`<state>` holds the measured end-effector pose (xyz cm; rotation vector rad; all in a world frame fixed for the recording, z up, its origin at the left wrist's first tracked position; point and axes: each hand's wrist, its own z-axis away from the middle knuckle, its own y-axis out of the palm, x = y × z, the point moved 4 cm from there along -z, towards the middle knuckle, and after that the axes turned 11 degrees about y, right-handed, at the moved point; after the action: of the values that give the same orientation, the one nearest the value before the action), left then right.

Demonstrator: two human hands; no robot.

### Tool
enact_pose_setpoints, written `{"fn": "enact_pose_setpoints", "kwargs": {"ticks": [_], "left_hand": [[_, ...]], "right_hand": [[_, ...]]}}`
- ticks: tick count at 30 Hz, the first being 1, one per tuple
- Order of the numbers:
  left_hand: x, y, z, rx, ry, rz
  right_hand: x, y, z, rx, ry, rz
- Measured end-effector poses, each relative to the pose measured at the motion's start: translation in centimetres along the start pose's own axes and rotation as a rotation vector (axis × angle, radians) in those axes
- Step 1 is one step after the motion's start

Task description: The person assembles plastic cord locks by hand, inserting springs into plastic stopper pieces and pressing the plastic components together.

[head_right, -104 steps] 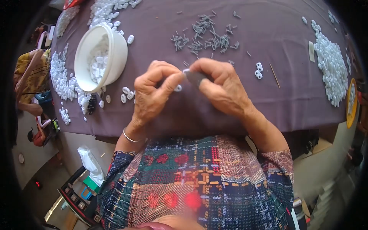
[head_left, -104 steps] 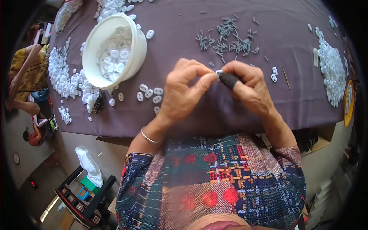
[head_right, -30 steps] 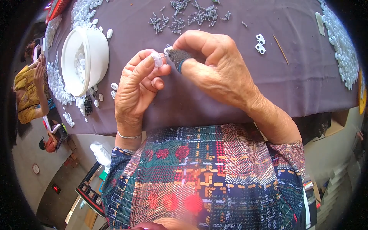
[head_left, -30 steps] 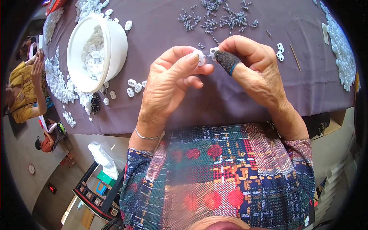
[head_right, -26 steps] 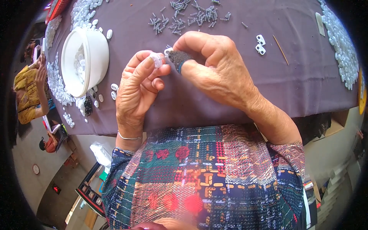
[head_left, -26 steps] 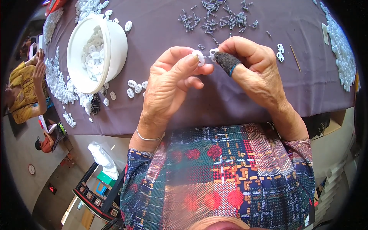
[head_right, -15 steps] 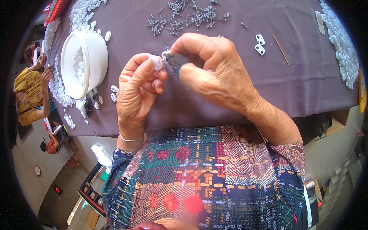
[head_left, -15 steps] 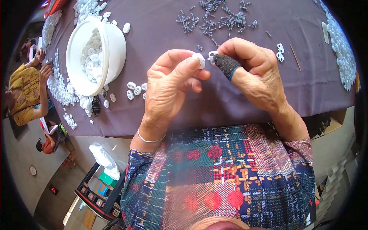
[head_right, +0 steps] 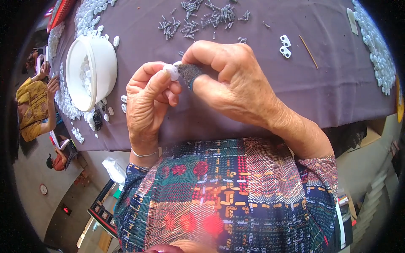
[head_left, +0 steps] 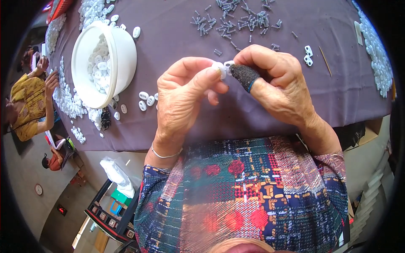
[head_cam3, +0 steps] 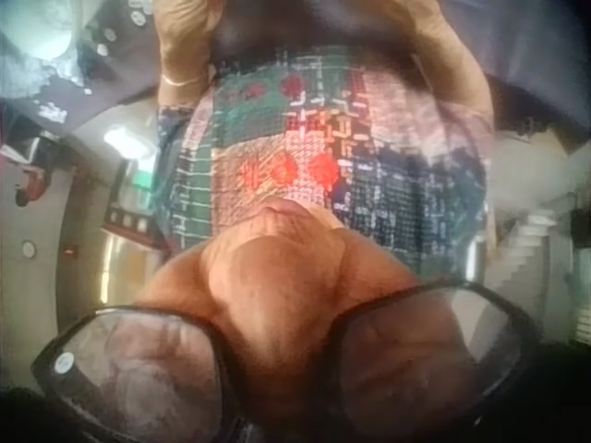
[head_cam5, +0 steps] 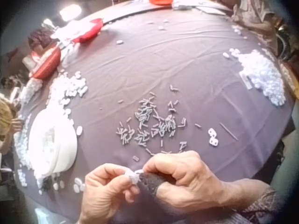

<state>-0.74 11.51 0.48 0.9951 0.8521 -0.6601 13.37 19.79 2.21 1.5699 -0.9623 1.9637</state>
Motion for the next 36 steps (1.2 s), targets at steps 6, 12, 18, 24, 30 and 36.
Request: {"fn": "enact_pose_setpoints", "kwargs": {"ticks": [6,12,18,24,30,36], "left_hand": [[-0.42,0.21,0.12,-0.019,-0.012,-0.073],[-0.30,0.26,0.38,-0.036,0.012,-0.127],[-0.34,0.35,0.45,-0.038,0.006,-0.112],[-0.22,0.29,0.49,-0.033,0.023,-0.137],[-0.06,0.26,0.59,-0.044,0.036,-0.137],[0.07,0.28,0.57,-0.030,0.066,-0.117]], "right_hand": [[0.12,-0.11,-0.03,0.024,0.007,-0.011],[-0.06,0.13,0.07,0.052,0.052,-0.039],[-0.34,0.15,0.00,0.064,0.069,-0.049],[-0.36,0.21,-0.09,0.078,0.065,-0.027],[-0.58,0.31,-0.13,0.085,0.078,-0.040],[-0.70,0.27,-0.42,0.131,0.119,-0.107]]}}
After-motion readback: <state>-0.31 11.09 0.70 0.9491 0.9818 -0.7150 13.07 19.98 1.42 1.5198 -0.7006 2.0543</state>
